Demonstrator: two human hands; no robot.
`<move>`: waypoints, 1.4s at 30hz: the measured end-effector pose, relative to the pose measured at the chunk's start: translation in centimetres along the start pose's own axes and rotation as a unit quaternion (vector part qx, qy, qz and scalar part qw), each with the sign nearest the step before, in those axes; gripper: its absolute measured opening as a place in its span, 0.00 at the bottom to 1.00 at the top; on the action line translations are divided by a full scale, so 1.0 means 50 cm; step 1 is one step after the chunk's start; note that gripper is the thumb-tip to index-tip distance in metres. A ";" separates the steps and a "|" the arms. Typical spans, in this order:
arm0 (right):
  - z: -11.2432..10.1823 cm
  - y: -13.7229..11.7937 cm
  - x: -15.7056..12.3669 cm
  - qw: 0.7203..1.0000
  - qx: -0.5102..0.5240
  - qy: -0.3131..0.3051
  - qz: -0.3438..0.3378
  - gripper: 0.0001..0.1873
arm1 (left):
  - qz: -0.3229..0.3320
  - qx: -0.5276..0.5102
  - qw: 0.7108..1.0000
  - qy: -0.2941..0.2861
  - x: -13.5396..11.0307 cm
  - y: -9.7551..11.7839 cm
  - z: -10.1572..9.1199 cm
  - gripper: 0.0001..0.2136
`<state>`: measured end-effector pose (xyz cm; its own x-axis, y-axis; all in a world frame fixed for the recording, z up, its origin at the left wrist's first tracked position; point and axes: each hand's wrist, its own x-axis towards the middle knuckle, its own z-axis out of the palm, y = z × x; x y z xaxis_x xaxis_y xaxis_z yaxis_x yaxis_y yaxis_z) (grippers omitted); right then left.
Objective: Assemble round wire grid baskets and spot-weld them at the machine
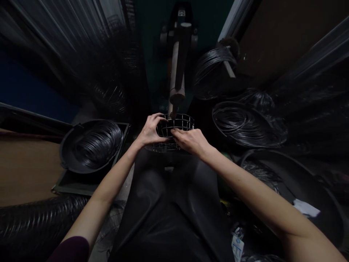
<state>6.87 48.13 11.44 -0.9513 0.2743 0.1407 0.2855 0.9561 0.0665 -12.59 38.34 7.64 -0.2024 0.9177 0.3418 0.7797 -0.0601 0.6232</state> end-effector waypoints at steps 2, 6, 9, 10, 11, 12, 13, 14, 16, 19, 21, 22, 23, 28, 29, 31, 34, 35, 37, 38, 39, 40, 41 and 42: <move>-0.003 0.001 0.007 1.000 -0.004 -0.010 0.006 0.20 | -0.006 0.003 1.000 -0.004 0.007 -0.004 0.000 0.31; -0.004 0.002 0.007 1.000 0.005 -0.013 0.021 0.21 | 0.000 -0.009 1.000 -0.015 0.019 -0.013 -0.001 0.31; 0.003 0.004 -0.008 0.999 0.035 0.016 0.035 0.21 | 0.015 -0.017 1.000 -0.021 0.025 -0.016 -0.006 0.31; 0.007 0.005 -0.013 0.998 0.045 0.030 0.046 0.20 | 0.016 -0.016 0.999 -0.022 0.027 -0.016 -0.008 0.31; 0.012 0.007 -0.017 0.996 0.051 0.044 0.060 0.19 | 0.013 -0.016 1.000 -0.023 0.031 -0.017 -0.010 0.30; 0.017 0.010 -0.019 0.994 0.055 0.060 0.078 0.17 | 0.007 -0.015 1.000 -0.023 0.034 -0.017 -0.012 0.30; 0.022 0.013 -0.019 0.991 0.057 0.075 0.096 0.16 | 0.000 -0.015 1.000 -0.023 0.039 -0.017 -0.013 0.30; 0.028 0.018 -0.016 0.988 0.059 0.090 0.112 0.15 | -0.008 -0.014 1.000 -0.021 0.044 -0.018 -0.015 0.30; 0.037 0.029 -0.005 0.983 0.071 0.111 0.130 0.13 | -0.020 -0.008 1.000 -0.015 0.055 -0.020 -0.017 0.30; 0.047 0.042 0.010 0.978 0.104 0.122 0.132 0.12 | -0.025 -0.005 1.000 -0.016 0.069 -0.026 -0.021 0.30; 0.051 0.048 0.013 0.975 0.121 0.127 0.135 0.12 | -0.024 -0.006 0.999 -0.021 0.074 -0.029 -0.022 0.30; 0.053 0.050 0.014 0.974 0.128 0.129 0.138 0.12 | -0.022 -0.007 0.999 -0.022 0.075 -0.031 -0.022 0.31; 0.054 0.052 0.016 0.972 0.133 0.133 0.142 0.11 | -0.020 -0.010 1.000 -0.022 0.077 -0.034 -0.022 0.31; 0.055 0.069 0.052 0.963 0.149 0.135 0.178 0.10 | -0.044 -0.017 0.999 -0.010 0.112 -0.055 -0.020 0.32; 0.054 0.071 0.063 0.962 0.151 0.130 0.186 0.10 | -0.053 -0.015 0.998 -0.012 0.123 -0.061 -0.020 0.33; 0.052 0.071 0.081 0.960 0.156 0.122 0.198 0.10 | -0.062 -0.014 0.998 -0.018 0.145 -0.073 -0.023 0.35; 0.047 0.071 0.067 0.953 0.167 0.143 0.208 0.12 | -0.051 -0.043 0.998 -0.021 0.150 -0.075 -0.028 0.39; 0.045 0.076 0.047 0.949 0.175 0.159 0.209 0.15 | -0.045 -0.060 0.997 -0.021 0.140 -0.070 -0.031 0.41; 0.043 0.098 -0.015 0.937 0.194 0.188 0.220 0.19 | -0.040 -0.097 0.994 -0.016 0.104 -0.065 -0.039 0.48; 0.044 0.117 -0.057 0.930 0.201 0.188 0.244 0.20 | -0.047 -0.106 0.993 -0.012 0.083 -0.074 -0.042 0.51; 0.048 0.141 -0.106 0.920 0.201 0.174 0.287 0.19 | -0.062 -0.111 0.992 0.009 0.064 -0.094 -0.042 0.53; 0.053 0.167 -0.162 0.905 0.193 0.152 0.346 0.19 | -0.085 -0.112 0.990 0.016 0.049 -0.123 -0.034 0.55; 0.059 0.192 -0.223 0.883 0.180 0.122 0.416 0.18 | -0.108 -0.116 0.987 0.015 0.038 -0.156 -0.018 0.57; 0.066 0.215 -0.287 0.856 0.158 0.091 0.483 0.18 | -0.133 -0.146 0.980 0.025 0.030 -0.187 0.004 0.60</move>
<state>23.21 54.81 6.87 -0.2473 0.9599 0.1323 0.8559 0.2804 -0.4346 -20.06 40.35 2.19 -0.4103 0.8962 0.1690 0.4933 0.0622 0.8677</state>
